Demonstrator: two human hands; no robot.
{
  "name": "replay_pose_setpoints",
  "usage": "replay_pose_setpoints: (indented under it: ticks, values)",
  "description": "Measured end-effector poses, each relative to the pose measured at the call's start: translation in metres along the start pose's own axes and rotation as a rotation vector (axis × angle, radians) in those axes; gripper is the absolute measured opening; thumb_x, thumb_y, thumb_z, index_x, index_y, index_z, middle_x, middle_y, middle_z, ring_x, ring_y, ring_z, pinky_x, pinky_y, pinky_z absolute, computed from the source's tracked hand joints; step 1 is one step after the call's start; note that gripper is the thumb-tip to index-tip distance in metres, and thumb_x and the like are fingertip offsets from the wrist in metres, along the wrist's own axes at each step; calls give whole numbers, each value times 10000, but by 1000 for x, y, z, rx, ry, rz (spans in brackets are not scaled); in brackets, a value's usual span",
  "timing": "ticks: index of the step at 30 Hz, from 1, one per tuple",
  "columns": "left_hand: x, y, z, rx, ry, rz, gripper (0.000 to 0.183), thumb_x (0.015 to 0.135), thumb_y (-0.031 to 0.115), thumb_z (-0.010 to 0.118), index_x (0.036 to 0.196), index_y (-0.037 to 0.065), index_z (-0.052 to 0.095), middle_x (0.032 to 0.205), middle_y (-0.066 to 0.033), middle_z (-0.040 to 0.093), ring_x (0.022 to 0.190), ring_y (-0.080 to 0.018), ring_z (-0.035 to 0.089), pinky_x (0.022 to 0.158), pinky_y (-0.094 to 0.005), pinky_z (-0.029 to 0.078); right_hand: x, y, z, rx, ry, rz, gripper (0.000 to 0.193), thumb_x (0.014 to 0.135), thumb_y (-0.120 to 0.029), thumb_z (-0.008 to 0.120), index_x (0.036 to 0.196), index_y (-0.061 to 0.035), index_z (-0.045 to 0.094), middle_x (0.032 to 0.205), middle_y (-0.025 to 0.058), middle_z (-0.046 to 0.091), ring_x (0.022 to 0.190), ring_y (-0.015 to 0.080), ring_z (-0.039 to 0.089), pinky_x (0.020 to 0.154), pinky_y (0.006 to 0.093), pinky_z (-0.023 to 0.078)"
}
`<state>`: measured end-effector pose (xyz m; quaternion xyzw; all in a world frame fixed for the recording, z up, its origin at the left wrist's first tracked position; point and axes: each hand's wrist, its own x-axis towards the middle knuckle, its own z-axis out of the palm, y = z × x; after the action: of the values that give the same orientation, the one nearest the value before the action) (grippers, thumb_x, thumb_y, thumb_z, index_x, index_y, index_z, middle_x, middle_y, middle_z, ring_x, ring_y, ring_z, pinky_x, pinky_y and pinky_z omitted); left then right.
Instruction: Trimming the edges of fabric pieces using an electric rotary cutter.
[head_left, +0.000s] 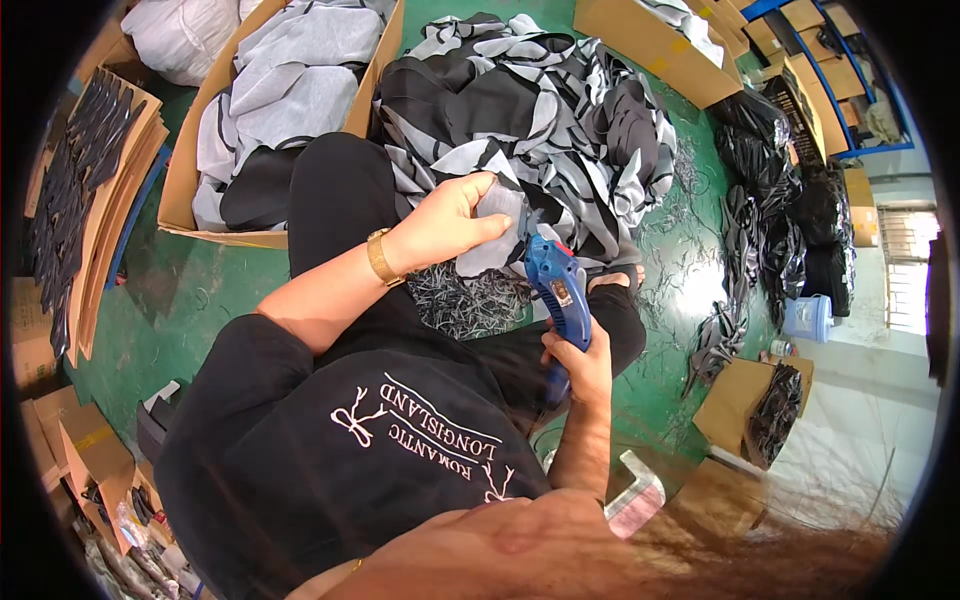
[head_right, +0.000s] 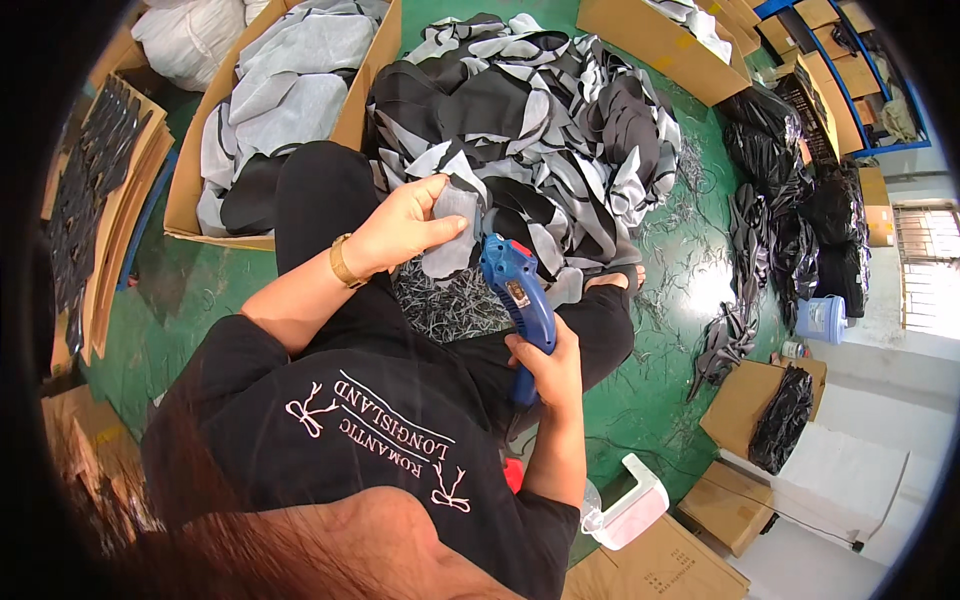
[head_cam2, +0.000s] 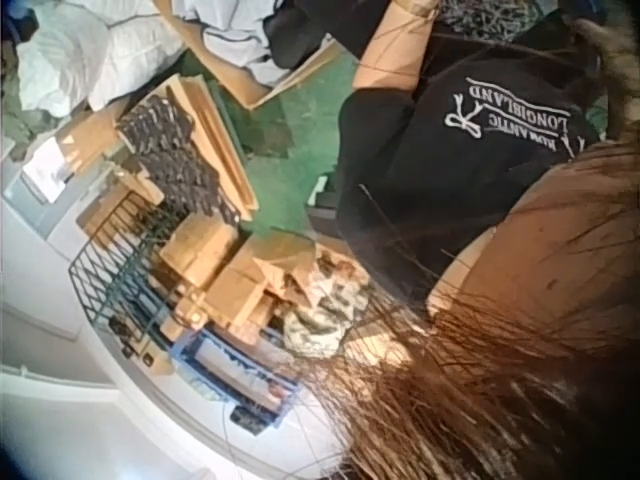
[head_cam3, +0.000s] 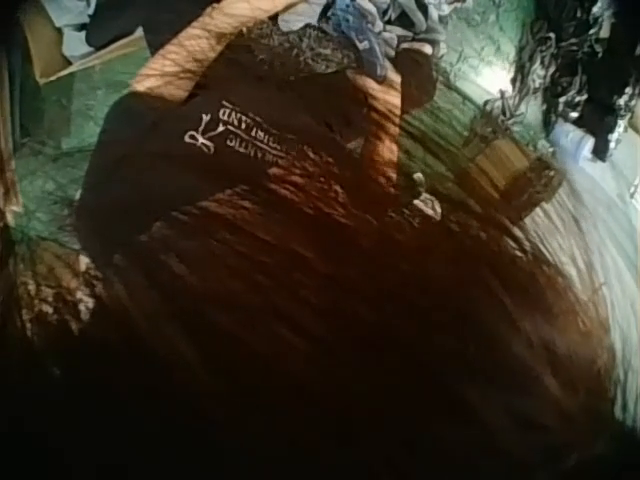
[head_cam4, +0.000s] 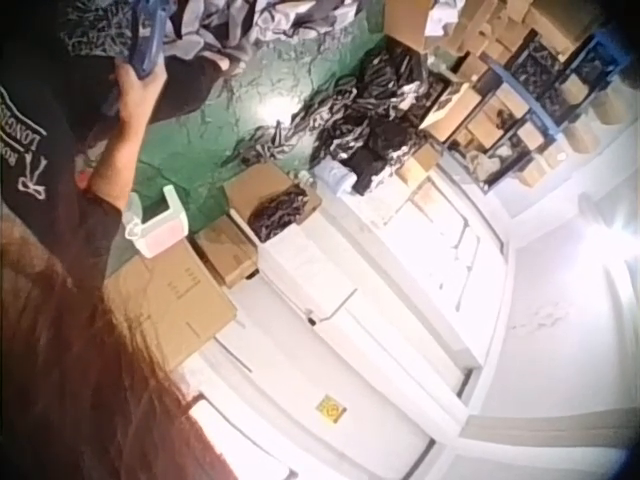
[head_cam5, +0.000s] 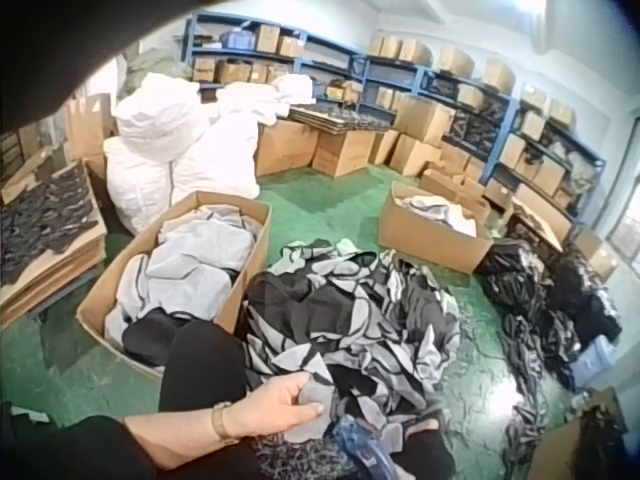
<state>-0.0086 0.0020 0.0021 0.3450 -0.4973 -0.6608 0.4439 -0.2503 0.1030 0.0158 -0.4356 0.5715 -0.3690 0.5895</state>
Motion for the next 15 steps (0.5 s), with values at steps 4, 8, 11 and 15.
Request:
replay_pose_setpoints:
  ticks: [4,8,11,15]
  values:
    - [-2,20,-1,121,-27,82,108,813,46,601,891,10,536,781,33,566,718,-39,478,640,-237,434,1,-2,-5,31,-41,17,272,694,-17,662,944,47,576,706,66,585,540,152,573,518,258,470]
    - [-4,50,-8,365,-182,-72,132,766,62,597,860,-1,530,718,2,536,685,-50,465,632,-245,429,5,-2,-11,86,-116,58,291,683,-32,669,946,50,576,709,71,591,539,163,575,520,267,475]
    - [1,52,-19,414,-318,-112,147,743,74,591,852,-5,531,711,-9,535,671,-52,465,622,-246,428,7,1,-15,111,-167,92,294,681,-36,670,946,53,576,712,71,592,541,166,575,522,270,478]
    - [5,61,-24,433,-470,-163,172,722,70,571,873,-12,561,727,-13,568,663,-59,484,609,-253,438,9,1,-16,87,-206,102,295,676,-37,671,941,52,577,717,70,591,554,164,574,523,273,481]
